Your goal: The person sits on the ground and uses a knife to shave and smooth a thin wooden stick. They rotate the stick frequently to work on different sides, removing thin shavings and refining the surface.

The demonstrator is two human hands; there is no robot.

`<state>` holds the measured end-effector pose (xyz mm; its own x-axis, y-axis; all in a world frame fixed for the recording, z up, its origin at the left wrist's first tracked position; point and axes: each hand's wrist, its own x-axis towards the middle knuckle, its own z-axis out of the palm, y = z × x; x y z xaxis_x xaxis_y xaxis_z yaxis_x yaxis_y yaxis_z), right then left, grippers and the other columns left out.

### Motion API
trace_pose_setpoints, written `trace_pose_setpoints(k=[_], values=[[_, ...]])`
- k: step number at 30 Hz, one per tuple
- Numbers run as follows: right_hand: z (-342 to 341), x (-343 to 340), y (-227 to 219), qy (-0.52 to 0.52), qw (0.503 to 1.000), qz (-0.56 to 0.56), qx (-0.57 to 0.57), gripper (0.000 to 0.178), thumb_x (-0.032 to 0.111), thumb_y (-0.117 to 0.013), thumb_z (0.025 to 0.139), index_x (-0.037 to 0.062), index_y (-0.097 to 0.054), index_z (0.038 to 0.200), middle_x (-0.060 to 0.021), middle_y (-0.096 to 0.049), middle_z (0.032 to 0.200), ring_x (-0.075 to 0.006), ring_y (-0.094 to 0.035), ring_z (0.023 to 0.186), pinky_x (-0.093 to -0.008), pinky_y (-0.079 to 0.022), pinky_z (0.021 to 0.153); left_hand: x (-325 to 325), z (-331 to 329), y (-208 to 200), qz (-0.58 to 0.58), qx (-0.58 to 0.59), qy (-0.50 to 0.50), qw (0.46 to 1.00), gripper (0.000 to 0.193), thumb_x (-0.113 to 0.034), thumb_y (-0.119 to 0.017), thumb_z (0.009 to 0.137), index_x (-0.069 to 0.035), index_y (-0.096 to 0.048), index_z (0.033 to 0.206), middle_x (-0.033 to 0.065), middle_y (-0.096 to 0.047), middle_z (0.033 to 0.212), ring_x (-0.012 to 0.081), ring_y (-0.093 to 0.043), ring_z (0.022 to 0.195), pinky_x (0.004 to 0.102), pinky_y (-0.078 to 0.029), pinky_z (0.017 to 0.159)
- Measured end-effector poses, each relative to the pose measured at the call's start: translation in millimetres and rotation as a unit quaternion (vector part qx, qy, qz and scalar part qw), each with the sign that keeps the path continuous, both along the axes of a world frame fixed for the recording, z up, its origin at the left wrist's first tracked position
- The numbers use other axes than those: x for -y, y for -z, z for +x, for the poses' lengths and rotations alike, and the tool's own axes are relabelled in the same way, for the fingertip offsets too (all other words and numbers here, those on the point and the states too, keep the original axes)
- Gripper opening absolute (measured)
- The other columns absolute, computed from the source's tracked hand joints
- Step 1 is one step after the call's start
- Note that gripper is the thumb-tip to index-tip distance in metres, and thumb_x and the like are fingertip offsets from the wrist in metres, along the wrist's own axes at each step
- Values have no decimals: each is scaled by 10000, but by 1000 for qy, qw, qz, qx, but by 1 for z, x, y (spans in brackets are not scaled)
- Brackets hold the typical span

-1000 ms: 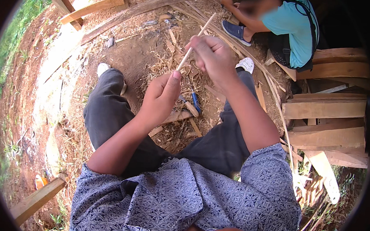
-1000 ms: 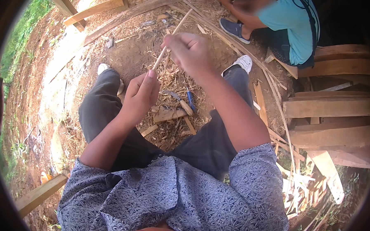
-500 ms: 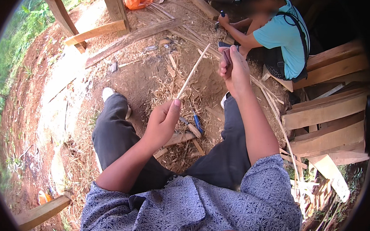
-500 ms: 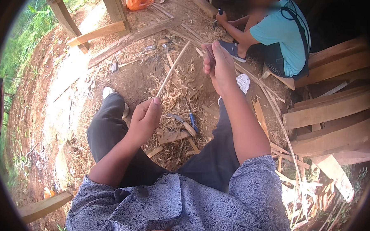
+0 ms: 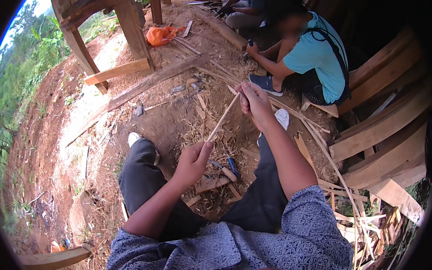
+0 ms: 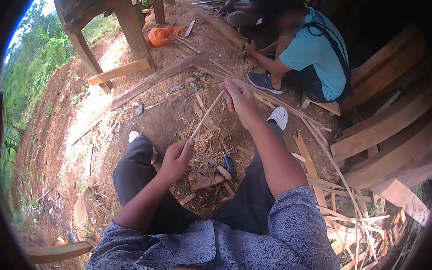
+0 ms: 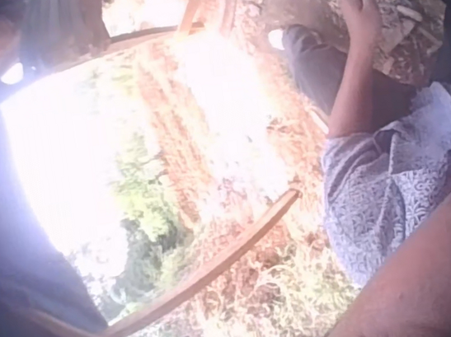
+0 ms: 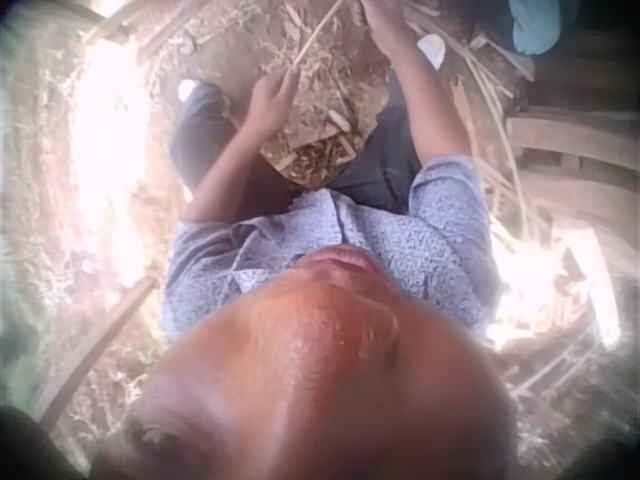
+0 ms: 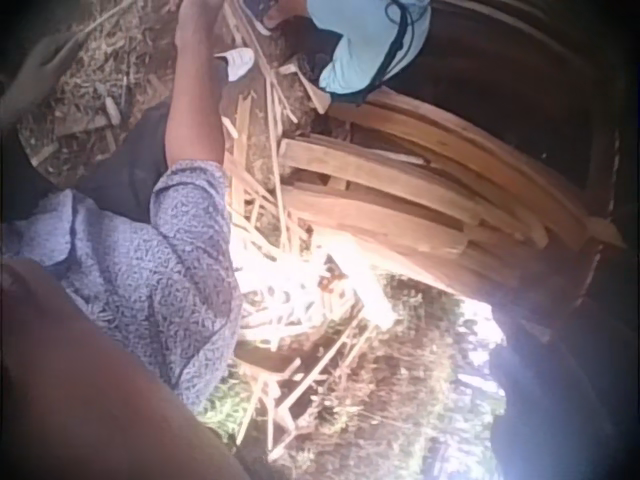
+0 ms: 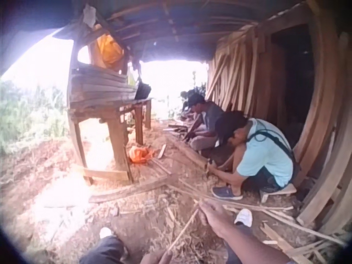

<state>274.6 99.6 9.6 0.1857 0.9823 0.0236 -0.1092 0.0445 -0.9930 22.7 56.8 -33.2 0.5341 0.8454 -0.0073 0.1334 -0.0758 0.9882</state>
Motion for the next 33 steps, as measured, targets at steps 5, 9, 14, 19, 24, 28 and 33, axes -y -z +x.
trace_pose_setpoints(k=[5, 9, 14, 19, 24, 28, 33], values=[[-7, 0, -5, 20, 1000, 10, 5, 293, 324, -455, 1042, 61, -583, 1024, 53, -435, 632, -38, -403, 525, -197, -348, 483, -1, -2, 1, 7, 0, -4, 1000, 423, -289, -469, 1040, -12, -473, 721, -33, -357, 581, 65, -323, 567, 314, -305, 502], [-12, 1, -10, -38, 998, -29, 40, 289, 319, -464, 1040, 58, -585, 1012, 52, -437, 623, -31, -397, 528, -199, -341, 490, -1, -3, 5, 7, 7, 0, 1000, 412, -295, -462, 1044, -32, -473, 726, -51, -362, 606, 53, -322, 579, 294, -297, 509], [-15, 1, -3, -105, 991, -49, 66, 291, 308, -491, 1030, 41, -596, 984, 49, -451, 596, -32, -396, 526, -206, -334, 502, -4, -5, 2, 13, 4, 0, 1000, 400, -317, -442, 1051, -73, -479, 736, -81, -384, 644, 27, -334, 591, 246, -292, 520], [-21, 1, 7, -86, 996, -8, 9, 291, 302, -517, 1020, 39, -615, 944, 50, -463, 593, -37, -396, 515, -212, -339, 507, -10, -7, 17, -1, 43, 12, 999, 414, -322, -418, 1055, -81, -465, 721, -62, -416, 628, 37, -368, 566, 246, -313, 511], [-26, 3, 2, -103, 993, -19, 59, 295, 286, -482, 1036, 23, -600, 974, 35, -473, 609, -36, -410, 535, -204, -349, 522, -14, -9, 18, -48, 81, 33, 995, 425, -325, -402, 1057, -88, -447, 708, -49, -408, 610, 51, -365, 551, 254, -309, 502], [-45, 4, 10, -163, 986, -21, 11, 326, 314, -483, 1035, 20, -613, 980, 35, -476, 626, -37, -418, 548, -207, -364, 526, -15, -7, 16, -96, 141, 28, 985, 446, -326, -396, 1059, -79, -448, 691, -42, -404, 606, 61, -353, 554, 263, -307, 513], [-77, 18, 20, -210, 970, -14, 123, 347, 318, -475, 1038, 26, -633, 935, 48, -446, 588, -39, -398, 500, -209, -348, 495, -18, -4, 12, -78, 183, 19, 980, 461, -341, -373, 1064, -98, -393, 673, -32, -353, 566, 74, -310, 508, 260, -273, 483]])
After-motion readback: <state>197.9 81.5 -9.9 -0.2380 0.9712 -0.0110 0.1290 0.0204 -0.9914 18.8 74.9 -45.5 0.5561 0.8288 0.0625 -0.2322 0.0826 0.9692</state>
